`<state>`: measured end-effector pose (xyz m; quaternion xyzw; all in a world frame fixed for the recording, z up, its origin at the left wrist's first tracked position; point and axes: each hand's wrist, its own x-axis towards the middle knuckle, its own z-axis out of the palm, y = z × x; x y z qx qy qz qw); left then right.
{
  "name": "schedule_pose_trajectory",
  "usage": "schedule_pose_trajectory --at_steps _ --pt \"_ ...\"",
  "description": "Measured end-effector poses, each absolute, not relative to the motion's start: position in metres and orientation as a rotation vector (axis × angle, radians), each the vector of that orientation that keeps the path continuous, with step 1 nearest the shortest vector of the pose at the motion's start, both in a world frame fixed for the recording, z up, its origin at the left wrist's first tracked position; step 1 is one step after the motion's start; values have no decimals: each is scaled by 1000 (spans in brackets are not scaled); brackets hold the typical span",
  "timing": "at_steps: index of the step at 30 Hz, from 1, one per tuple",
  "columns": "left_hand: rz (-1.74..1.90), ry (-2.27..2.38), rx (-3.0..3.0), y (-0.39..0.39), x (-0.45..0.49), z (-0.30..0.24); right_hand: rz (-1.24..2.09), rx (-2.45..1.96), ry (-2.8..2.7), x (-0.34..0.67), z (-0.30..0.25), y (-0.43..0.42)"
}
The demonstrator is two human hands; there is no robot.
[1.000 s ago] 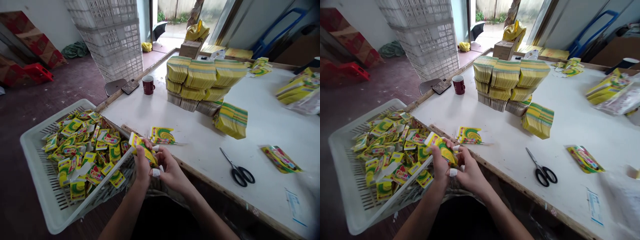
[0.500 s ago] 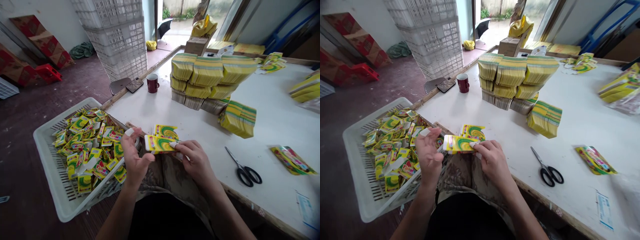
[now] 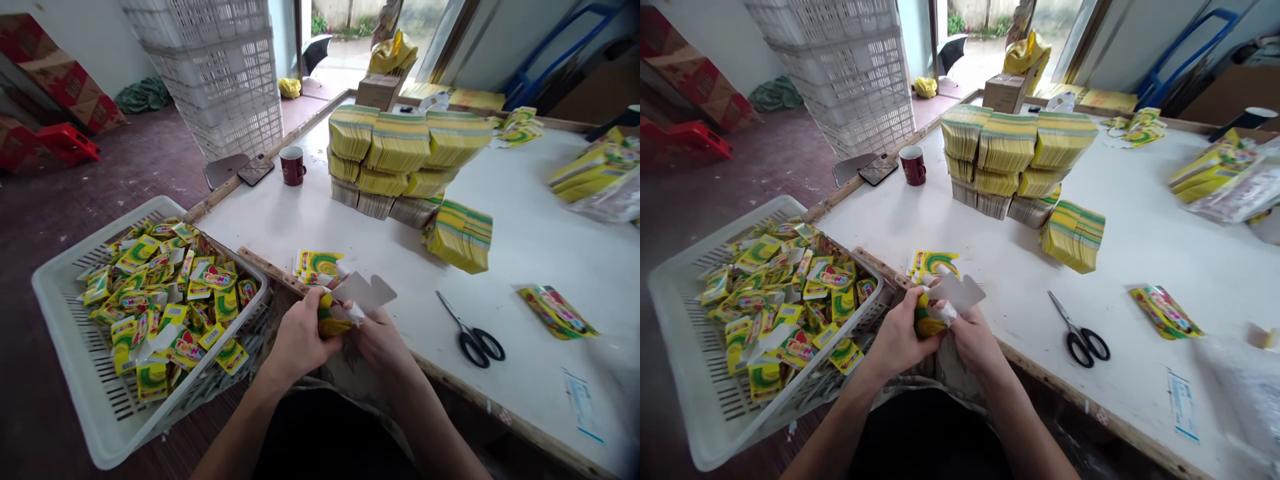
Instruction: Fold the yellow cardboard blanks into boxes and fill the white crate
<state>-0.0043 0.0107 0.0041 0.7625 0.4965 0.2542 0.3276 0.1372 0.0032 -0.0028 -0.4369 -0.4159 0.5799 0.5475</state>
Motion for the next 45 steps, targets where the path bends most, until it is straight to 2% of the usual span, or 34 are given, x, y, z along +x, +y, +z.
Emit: schedule_pose_trajectory --at_steps 3,7,15,19,29,35,45 --pt "688 1248 2031 9 -3 2 1545 -991 -879 133 -4 5" --pt "720 1157 2097 9 -3 2 1523 -1006 -944 135 -5 7" --pt "715 1140 1987 13 -3 -5 850 -1116 -1858 152 -7 -5" --pt "831 1194 1952 14 -4 -5 696 -1098 -1988 156 -13 -6" --pt "549 1144 2047 19 -21 12 996 -1020 -2187 176 23 7" --pt "583 1150 2140 27 -22 13 1005 -1073 -1908 158 2 10" --pt "553 1270 2221 40 -60 29 1035 -1012 -1821 106 -3 24"
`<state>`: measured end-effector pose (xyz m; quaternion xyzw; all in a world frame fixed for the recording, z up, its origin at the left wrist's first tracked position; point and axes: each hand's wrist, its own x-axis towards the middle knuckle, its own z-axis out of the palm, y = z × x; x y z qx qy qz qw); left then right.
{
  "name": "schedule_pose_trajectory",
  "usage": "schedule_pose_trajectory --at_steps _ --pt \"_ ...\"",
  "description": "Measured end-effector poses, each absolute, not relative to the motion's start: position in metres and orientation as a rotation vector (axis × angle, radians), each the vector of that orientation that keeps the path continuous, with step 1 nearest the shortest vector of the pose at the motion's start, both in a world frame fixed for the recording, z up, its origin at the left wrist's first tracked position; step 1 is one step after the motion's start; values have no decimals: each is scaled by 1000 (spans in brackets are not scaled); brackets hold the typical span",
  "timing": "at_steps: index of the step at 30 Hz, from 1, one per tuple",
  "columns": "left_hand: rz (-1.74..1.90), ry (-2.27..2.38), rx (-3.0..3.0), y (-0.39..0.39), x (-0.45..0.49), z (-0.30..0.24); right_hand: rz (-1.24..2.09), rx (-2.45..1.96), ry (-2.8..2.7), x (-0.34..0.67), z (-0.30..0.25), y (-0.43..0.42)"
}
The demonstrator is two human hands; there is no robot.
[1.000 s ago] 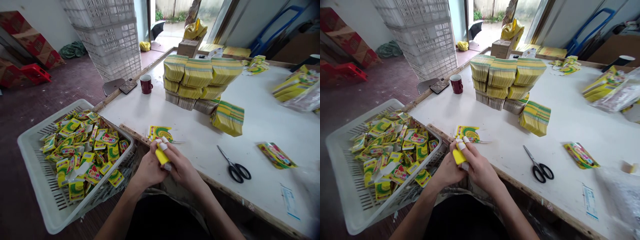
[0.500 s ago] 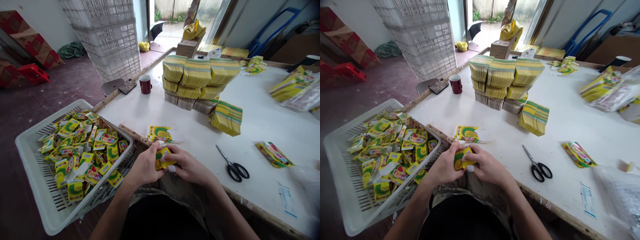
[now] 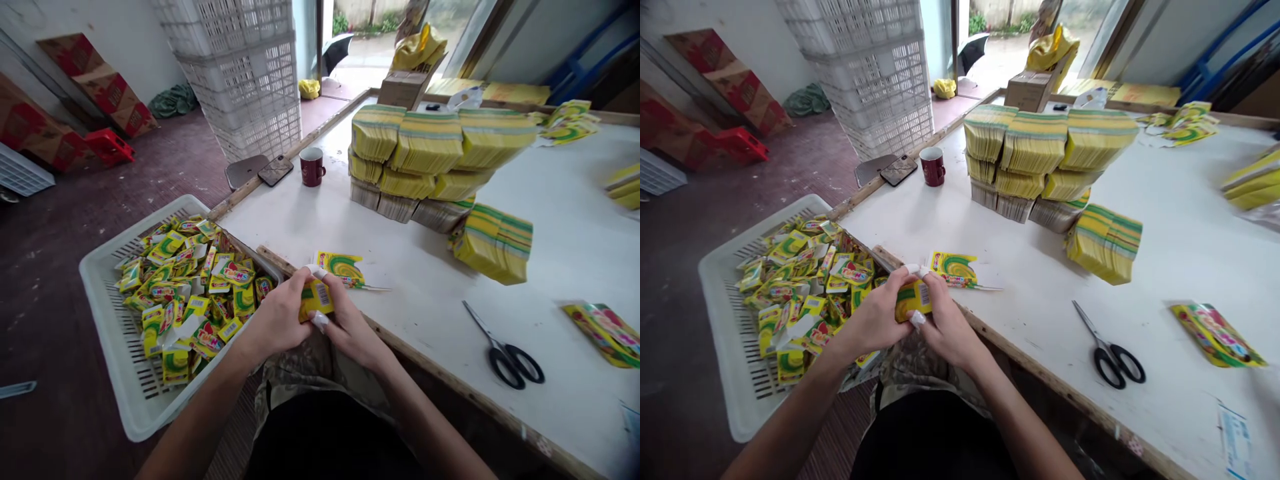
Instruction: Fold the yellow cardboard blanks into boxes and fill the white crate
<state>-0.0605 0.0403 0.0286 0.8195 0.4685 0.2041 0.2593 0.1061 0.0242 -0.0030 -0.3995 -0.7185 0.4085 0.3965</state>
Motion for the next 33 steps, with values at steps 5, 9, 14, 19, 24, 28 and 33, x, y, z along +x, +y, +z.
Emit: schedule_pose_trajectory --at_steps 5,9,14,19,24,28,33 --pt "736 1849 2254 54 -136 34 1191 -961 -1651 82 -11 15" --pt "460 2309 2115 57 -204 19 2052 -915 -910 48 -43 -6" --pt "-139 1963 1899 32 -218 -35 2534 -1014 -442 -18 -99 -26" --pt "-278 1917 1865 25 -215 -68 2523 -996 -351 -58 -124 -20" --pt "-305 1778 1792 32 -223 -78 2520 -896 -302 -74 -131 -10" --pt "-248 1739 1763 30 -223 -77 2498 -931 -264 -80 -142 -13" --pt "-69 1838 1782 11 -222 -62 2463 -999 -275 -82 -157 -15"
